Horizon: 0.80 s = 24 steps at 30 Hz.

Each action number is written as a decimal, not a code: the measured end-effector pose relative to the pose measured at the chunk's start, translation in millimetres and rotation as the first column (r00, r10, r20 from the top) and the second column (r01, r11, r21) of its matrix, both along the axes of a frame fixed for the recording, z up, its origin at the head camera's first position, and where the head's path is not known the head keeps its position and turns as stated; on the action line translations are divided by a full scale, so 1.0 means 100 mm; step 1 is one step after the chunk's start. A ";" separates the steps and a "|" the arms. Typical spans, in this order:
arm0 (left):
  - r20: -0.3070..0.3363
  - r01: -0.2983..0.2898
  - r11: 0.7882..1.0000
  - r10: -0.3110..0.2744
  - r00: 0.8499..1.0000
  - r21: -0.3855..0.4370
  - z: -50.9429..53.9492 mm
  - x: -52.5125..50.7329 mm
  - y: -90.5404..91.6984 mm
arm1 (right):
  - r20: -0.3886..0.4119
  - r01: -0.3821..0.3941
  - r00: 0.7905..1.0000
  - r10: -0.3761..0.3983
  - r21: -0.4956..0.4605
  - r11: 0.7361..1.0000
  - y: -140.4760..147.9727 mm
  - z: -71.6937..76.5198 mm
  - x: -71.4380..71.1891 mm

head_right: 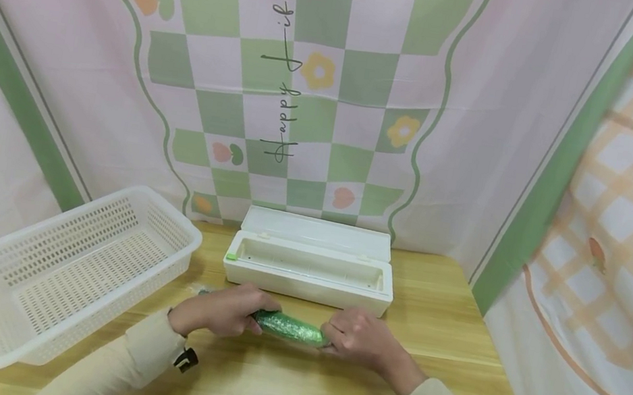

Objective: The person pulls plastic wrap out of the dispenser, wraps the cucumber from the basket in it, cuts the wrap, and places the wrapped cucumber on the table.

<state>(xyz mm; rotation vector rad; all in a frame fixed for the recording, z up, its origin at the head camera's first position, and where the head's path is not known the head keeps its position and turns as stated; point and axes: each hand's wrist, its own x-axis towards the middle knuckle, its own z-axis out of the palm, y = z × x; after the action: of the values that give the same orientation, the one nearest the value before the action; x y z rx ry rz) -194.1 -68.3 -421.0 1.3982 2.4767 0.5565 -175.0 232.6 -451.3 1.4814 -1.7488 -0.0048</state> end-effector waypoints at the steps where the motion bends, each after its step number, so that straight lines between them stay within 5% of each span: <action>1: 0.013 0.006 1.000 -0.006 1.000 -0.006 0.00 -0.01 0.00 | -0.006 -0.006 1.000 0.006 0.000 1.000 0.00 0.00 0.00; 5: 0.064 0.020 1.000 -0.019 0.998 -0.016 -0.01 -0.01 0.00 | 0.064 -0.018 0.998 0.018 -0.012 1.000 0.00 0.01 -0.01; 8: 0.055 0.003 1.000 -0.003 0.998 -0.004 -0.02 -0.02 -0.01 | 0.217 0.028 0.976 -0.018 -0.044 0.999 0.03 0.02 -0.01; 10: 0.024 -0.016 1.000 0.016 1.000 0.011 -0.02 -0.02 -0.01 | 0.376 0.112 0.923 -0.084 -0.052 0.992 0.07 0.03 0.01; 11: 0.003 -0.029 0.999 0.029 1.000 0.017 -0.03 -0.02 -0.01 | 0.474 0.175 0.870 -0.132 -0.047 0.983 0.10 0.04 0.02; 12: -0.016 -0.044 0.999 0.045 0.999 0.025 -0.03 -0.03 -0.01 | 0.588 0.242 0.790 -0.175 -0.035 0.970 0.12 0.05 0.04; 13: -0.037 -0.058 0.998 0.059 0.998 0.030 -0.03 -0.02 -0.01 | 0.701 0.314 0.681 -0.213 -0.017 0.949 0.14 0.06 0.06; 15: -0.066 -0.090 0.995 0.093 0.993 0.042 -0.03 -0.01 -0.01 | 0.894 0.437 0.393 -0.215 0.024 0.899 0.17 0.09 0.10; 17: -0.097 -0.119 0.991 0.124 0.987 0.058 -0.03 0.00 -0.01 | 0.990 0.529 0.093 -0.108 0.043 0.848 0.18 0.13 0.14; 18: -0.109 -0.130 0.989 0.137 0.985 0.068 -0.04 0.01 -0.01 | 0.999 0.562 -0.029 -0.033 0.044 0.826 0.18 0.15 0.16; 20: -0.136 -0.143 0.986 0.153 0.979 0.082 -0.04 0.02 0.00 | 0.975 0.597 -0.198 0.102 0.037 0.801 0.16 0.17 0.19; 21: -0.149 -0.148 0.985 0.160 0.976 0.090 -0.05 0.03 0.00 | 0.954 0.608 -0.255 0.157 0.032 0.793 0.15 0.18 0.20; 22: -0.162 -0.153 0.984 0.167 0.972 0.096 -0.05 0.03 0.01 | 0.934 0.614 -0.297 0.198 0.028 0.789 0.13 0.19 0.21; 24: -0.191 -0.162 0.982 0.179 0.965 0.101 -0.06 0.05 0.03 | 0.909 0.617 -0.334 0.248 0.012 0.787 0.09 0.21 0.23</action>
<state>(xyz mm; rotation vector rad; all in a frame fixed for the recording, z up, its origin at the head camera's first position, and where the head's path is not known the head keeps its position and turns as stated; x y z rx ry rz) -189.6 -65.5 -427.3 1.3377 2.7833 0.5883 -152.1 241.4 -430.3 0.2264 -2.8204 2.0804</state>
